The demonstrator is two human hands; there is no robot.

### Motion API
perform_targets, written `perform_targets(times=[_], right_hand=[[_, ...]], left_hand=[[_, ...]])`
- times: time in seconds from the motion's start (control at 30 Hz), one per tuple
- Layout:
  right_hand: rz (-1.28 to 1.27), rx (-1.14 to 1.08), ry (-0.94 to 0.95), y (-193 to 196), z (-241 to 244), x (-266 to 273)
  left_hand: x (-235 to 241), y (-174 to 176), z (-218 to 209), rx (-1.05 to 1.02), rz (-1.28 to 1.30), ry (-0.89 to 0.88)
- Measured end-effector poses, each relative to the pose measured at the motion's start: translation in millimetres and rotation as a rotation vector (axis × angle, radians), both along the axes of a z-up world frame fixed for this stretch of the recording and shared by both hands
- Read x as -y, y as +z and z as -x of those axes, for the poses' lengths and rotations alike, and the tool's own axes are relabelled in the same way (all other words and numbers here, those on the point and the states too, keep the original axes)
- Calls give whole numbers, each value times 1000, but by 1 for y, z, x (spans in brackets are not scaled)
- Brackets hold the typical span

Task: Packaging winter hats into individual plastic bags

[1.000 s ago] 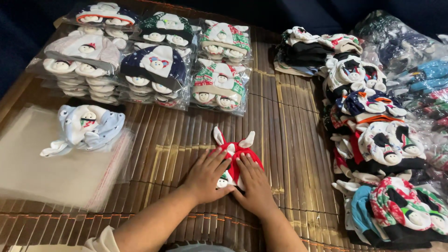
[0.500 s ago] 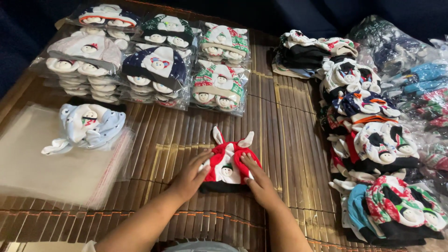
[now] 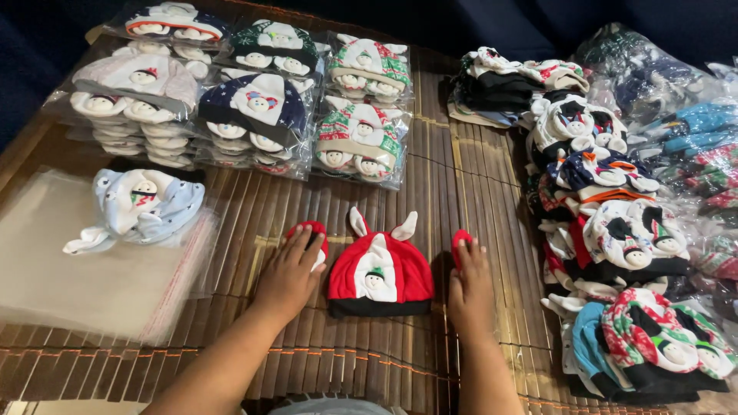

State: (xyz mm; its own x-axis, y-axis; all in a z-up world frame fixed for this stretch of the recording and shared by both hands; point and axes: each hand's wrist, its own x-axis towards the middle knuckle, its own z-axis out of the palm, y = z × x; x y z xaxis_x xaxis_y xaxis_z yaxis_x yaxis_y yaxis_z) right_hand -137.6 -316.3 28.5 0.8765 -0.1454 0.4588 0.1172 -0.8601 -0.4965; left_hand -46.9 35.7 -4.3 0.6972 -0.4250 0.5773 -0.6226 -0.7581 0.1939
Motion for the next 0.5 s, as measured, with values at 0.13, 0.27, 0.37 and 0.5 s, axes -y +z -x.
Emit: perform_targets(times=[0.13,0.27,0.37,0.5], right_hand=[[175,-374,-113,-27,-4,4],[321,-403,-136,-32,0,-7],[326,-168,-94,-12,8,-23],[262,-24,156,31,20,-50]], left_hand=[[2,-17,5,-113,-172,20],[6,0,13,-89,-118,24],[13,14,24,-68,-9,-54],[24,20,45,-49,5,-248]])
